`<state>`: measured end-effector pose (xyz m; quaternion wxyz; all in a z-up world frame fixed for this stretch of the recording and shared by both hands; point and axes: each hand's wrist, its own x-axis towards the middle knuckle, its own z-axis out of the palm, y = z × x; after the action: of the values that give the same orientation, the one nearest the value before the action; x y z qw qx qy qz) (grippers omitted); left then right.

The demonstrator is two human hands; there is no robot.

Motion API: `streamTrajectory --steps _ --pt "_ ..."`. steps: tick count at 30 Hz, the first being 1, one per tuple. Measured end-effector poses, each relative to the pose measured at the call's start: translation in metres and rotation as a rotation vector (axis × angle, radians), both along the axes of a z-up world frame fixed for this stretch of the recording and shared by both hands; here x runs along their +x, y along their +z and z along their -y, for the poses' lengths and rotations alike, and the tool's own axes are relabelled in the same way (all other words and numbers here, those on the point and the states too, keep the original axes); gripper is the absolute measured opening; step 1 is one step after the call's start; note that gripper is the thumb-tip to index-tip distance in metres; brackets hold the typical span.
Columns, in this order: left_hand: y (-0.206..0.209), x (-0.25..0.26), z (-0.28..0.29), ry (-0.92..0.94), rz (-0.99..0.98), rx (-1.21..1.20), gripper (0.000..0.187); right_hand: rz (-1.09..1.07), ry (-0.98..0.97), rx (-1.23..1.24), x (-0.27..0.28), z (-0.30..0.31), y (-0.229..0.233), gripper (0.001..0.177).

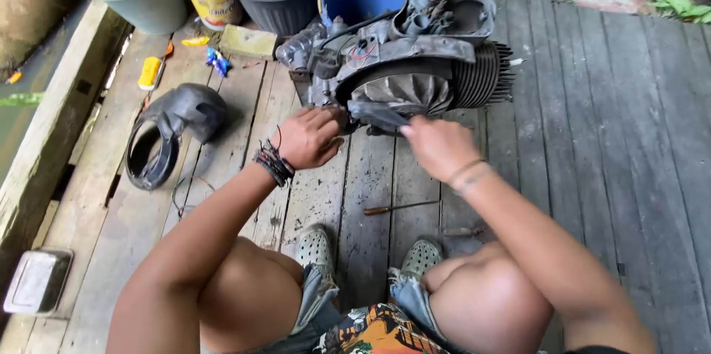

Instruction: The person sits on a wooden deck and cleans a small engine using a wire brush. They scrub the fins and surfaces of the engine block, occasionally using a screwdriver to assist in cleaning crevices. The person also wipes parts of the engine with their hands.

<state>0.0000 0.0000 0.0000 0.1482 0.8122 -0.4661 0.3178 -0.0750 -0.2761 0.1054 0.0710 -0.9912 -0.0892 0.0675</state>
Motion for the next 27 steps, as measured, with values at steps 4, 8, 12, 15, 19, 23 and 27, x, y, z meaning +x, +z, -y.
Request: streamTrajectory --steps 4,8,12,15,19,23,27 --pt "0.022 0.001 -0.001 -0.017 -0.063 -0.087 0.016 -0.073 -0.081 0.006 -0.005 0.036 -0.004 0.044" --pt "0.027 0.003 0.009 -0.026 0.02 -0.081 0.018 0.056 -0.024 0.041 0.021 0.007 -0.031 0.043" --pt "0.015 0.0 0.009 -0.066 0.02 -0.085 0.018 0.028 0.038 0.06 0.029 -0.01 -0.013 0.045" --pt "0.031 -0.007 0.004 -0.078 -0.021 -0.132 0.013 -0.163 -0.054 0.301 -0.002 0.021 0.014 0.045" --pt "0.026 -0.002 0.01 -0.093 -0.004 -0.129 0.014 -0.069 -0.107 0.306 -0.01 0.043 0.027 0.043" --pt "0.028 -0.008 0.018 -0.123 0.04 -0.063 0.015 -0.119 -0.081 0.3 0.012 0.035 -0.002 0.049" --pt "0.019 -0.013 0.017 -0.116 0.054 -0.001 0.017 -0.018 -0.052 0.214 0.021 0.021 -0.006 0.049"
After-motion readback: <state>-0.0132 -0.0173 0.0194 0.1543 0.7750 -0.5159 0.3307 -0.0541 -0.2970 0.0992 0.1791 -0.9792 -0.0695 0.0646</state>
